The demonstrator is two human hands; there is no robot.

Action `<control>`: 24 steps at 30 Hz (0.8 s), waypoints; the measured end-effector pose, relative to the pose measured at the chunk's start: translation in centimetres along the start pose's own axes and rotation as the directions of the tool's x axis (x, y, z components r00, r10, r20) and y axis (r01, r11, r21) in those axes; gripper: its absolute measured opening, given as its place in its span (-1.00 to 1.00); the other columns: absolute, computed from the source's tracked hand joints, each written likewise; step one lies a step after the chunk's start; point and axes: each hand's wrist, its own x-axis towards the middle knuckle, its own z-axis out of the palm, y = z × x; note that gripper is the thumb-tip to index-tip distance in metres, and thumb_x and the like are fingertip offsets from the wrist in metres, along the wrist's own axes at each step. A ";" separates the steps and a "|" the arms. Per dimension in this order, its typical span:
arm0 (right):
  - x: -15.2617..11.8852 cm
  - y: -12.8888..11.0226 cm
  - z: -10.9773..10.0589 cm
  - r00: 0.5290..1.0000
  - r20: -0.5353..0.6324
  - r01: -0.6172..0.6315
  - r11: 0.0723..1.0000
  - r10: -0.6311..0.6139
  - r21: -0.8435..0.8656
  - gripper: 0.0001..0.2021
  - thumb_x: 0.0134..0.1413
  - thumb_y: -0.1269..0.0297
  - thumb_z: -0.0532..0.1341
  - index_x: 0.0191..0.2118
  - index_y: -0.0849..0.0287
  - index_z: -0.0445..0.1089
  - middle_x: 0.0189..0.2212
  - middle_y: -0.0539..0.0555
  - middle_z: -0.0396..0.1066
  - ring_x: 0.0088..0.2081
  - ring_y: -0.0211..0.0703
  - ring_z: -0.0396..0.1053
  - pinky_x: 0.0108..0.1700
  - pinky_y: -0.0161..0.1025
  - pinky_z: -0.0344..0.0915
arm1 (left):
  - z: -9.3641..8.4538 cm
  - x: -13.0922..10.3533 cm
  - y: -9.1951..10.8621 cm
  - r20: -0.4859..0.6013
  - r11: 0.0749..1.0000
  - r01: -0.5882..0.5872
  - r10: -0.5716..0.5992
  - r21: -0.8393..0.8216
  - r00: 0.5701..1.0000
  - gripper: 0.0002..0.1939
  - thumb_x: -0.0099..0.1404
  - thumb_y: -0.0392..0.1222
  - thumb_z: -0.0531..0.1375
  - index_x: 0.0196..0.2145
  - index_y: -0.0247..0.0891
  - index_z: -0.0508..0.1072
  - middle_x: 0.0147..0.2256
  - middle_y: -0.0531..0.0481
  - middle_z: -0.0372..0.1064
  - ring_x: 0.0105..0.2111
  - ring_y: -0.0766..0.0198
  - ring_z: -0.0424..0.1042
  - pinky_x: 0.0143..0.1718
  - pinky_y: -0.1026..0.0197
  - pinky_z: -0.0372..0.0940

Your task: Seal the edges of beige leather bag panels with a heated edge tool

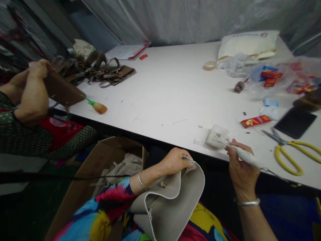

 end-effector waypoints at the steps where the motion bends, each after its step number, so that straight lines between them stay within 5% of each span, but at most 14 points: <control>1: 0.0 0.0 0.0 1.000 -0.004 -0.019 1.000 0.019 0.012 -0.63 0.31 -0.06 0.31 -0.18 0.22 0.53 -0.19 0.15 0.53 -0.15 0.02 0.54 0.06 0.07 0.46 | 0.0 -0.1 0.1 0.001 1.000 0.000 0.000 0.016 1.000 -0.89 0.08 -0.20 0.42 -0.41 -0.28 0.66 -0.40 0.00 0.60 -0.35 0.24 0.50 -0.23 0.25 0.30; 8: -0.8 -1.0 -0.5 0.948 -0.107 -0.276 0.943 0.299 0.183 -0.68 0.29 0.02 0.34 -0.12 0.21 0.53 -0.35 0.07 0.53 -0.40 -0.16 0.46 -0.33 -0.23 0.36 | 0.2 -0.5 0.5 0.035 1.000 -0.014 0.013 0.024 0.999 -0.86 0.08 -0.20 0.45 -0.37 -0.29 0.66 -0.39 0.02 0.58 -0.35 0.28 0.48 -0.23 0.27 0.28; 11: -2.5 -1.9 -0.7 0.905 0.080 -0.418 0.836 0.418 0.355 -0.65 0.24 -0.02 0.37 -0.19 0.22 0.51 -0.44 0.06 0.51 -0.45 -0.18 0.44 -0.40 -0.29 0.33 | 0.3 -0.7 0.5 0.054 1.000 -0.021 0.019 0.021 0.998 -0.84 0.10 -0.19 0.44 -0.35 -0.30 0.67 -0.38 0.00 0.59 -0.34 0.26 0.49 -0.22 0.26 0.30; 14: -4.2 -2.4 -0.7 0.854 0.294 -0.511 0.799 0.429 0.318 -0.61 0.18 -0.07 0.40 -0.22 0.22 0.53 -0.47 0.07 0.52 -0.45 -0.16 0.48 -0.39 -0.30 0.41 | 0.5 -0.7 0.5 0.076 0.999 -0.026 0.023 0.039 0.997 -0.82 0.10 -0.18 0.44 -0.33 -0.30 0.68 -0.36 -0.01 0.61 -0.32 0.24 0.50 -0.20 0.25 0.31; 24: -4.7 -1.8 -0.7 0.820 0.458 -0.475 0.854 0.343 0.211 -0.64 0.20 -0.08 0.38 -0.27 0.17 0.53 -0.48 0.06 0.51 -0.43 -0.16 0.47 -0.36 -0.31 0.41 | 0.6 -0.9 0.5 0.132 0.990 -0.048 0.030 0.133 0.991 -0.71 0.13 -0.12 0.45 -0.22 -0.34 0.69 -0.32 -0.03 0.61 -0.29 0.25 0.49 -0.21 0.26 0.27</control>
